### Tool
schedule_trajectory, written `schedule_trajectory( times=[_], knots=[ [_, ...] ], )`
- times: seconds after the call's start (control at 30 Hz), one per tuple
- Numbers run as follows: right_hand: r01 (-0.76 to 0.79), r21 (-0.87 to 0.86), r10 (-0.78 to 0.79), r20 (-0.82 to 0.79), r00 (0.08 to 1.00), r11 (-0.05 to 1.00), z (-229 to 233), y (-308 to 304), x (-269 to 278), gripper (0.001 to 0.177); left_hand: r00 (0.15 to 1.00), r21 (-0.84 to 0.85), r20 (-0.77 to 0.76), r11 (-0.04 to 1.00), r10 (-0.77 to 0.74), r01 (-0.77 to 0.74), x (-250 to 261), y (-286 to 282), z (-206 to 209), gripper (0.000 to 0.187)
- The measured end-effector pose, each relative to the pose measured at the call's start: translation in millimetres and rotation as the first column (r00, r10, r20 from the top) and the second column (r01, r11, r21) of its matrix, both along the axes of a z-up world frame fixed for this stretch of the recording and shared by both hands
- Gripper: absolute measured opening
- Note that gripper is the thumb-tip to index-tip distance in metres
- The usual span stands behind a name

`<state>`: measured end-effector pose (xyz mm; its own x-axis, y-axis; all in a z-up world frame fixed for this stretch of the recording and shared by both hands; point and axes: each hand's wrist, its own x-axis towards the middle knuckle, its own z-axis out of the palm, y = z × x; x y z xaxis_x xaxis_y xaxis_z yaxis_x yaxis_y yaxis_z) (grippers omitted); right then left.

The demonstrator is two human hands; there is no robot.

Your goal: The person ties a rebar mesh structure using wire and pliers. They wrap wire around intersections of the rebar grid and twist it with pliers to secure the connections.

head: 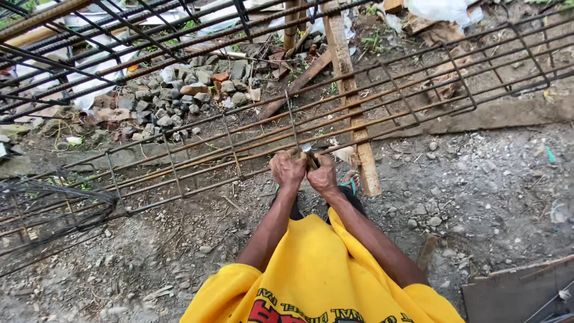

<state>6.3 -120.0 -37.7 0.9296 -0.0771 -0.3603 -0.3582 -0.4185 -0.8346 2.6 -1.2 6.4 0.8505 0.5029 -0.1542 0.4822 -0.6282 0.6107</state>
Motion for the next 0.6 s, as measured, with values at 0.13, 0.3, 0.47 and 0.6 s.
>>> schedule_trajectory(
  times=[0.13,0.3,0.47,0.6],
  knots=[
    [-0.003,0.017,0.003,0.001,1.000,1.000,-2,-2,2,0.010,0.990,-0.036,-0.143,0.999,0.020,-0.025,8,3,-5,0.033],
    [-0.054,0.027,0.055,-0.037,0.998,0.998,-5,-9,6,0.004,0.945,-0.109,-0.313,0.985,0.090,-0.130,22,-12,-53,0.015],
    [-0.086,0.021,0.087,-0.056,0.995,0.996,3,-6,11,0.004,0.912,-0.080,-0.411,0.996,-0.011,-0.024,26,-8,-43,0.019],
    [-0.139,0.040,0.139,0.014,0.990,0.990,-3,-13,8,0.004,0.964,-0.080,-0.265,0.996,0.005,-0.027,18,-21,-39,0.034]
  ],
)
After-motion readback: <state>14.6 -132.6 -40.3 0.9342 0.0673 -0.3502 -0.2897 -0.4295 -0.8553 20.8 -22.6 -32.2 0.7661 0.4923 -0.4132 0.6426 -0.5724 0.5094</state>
